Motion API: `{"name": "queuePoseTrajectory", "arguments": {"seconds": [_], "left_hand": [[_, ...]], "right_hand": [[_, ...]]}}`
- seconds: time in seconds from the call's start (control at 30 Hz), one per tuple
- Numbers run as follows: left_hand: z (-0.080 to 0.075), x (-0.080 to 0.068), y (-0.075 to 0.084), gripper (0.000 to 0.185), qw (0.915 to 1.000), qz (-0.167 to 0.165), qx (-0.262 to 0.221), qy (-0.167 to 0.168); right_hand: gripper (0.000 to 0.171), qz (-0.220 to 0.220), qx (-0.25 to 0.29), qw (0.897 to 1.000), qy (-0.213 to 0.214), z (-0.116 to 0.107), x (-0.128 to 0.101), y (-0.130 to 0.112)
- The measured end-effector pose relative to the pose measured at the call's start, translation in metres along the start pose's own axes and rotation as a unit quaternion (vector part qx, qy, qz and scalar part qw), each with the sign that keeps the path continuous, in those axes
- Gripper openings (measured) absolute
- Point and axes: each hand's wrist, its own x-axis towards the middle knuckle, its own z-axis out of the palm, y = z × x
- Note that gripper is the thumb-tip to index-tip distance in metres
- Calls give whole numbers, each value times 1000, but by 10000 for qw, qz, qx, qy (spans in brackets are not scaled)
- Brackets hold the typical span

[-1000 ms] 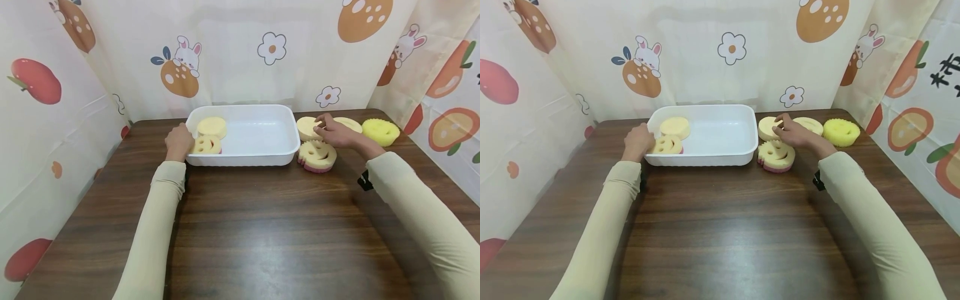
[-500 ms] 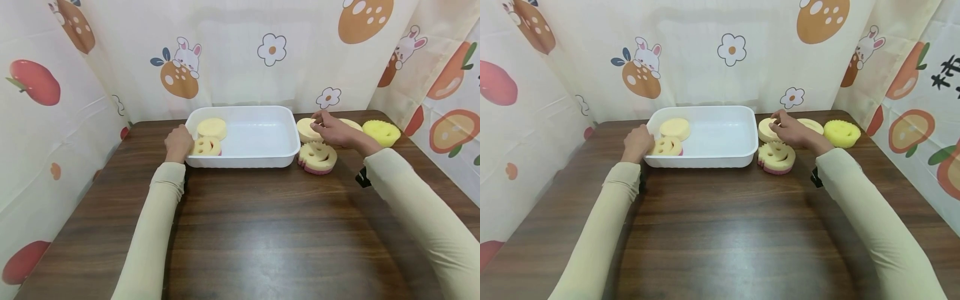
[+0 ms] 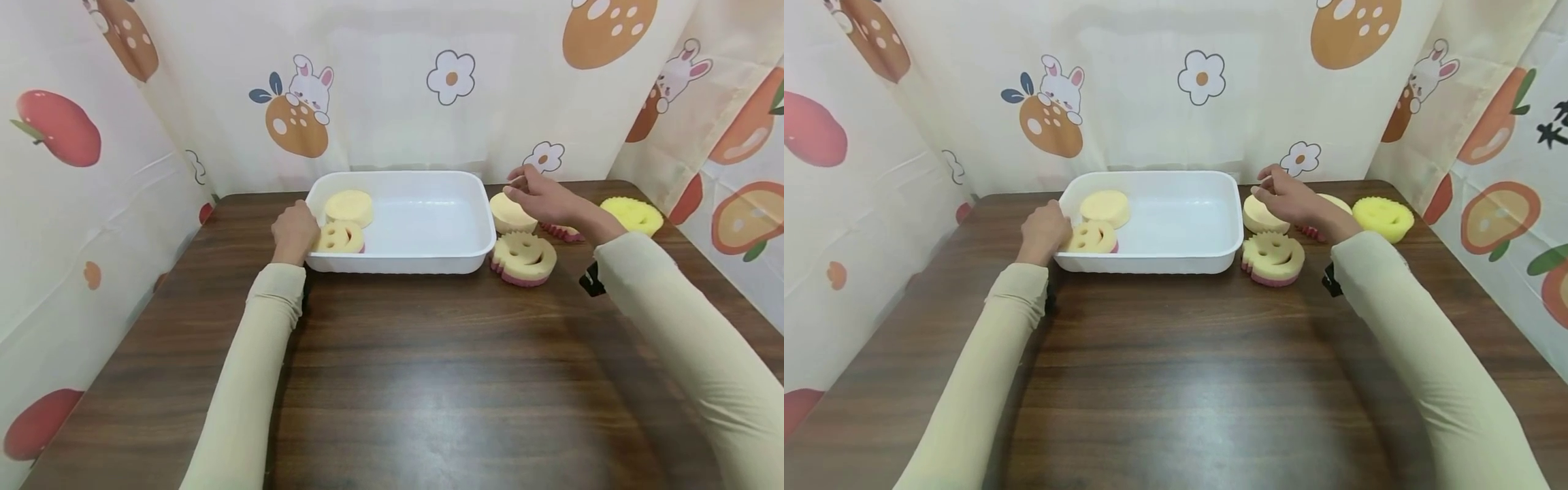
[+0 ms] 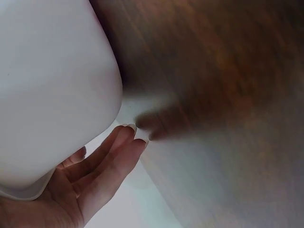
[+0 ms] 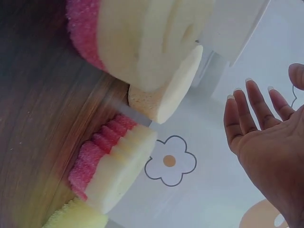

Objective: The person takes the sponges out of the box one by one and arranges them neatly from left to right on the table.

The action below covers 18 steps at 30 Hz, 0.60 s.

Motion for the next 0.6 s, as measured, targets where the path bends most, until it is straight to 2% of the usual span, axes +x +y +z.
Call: {"name": "queuePoseTrajectory", "arguments": {"seconds": [0.27,0.6], "left_hand": [[0,0,1,44,10000,-11,-5,1],[-1,-2,1,44,10000,-62,23,19]], "right_hand": [[67,17,3,10000,63,-1,6,-7],[68,-297,40,9994,148,-1,17,-15]]}}
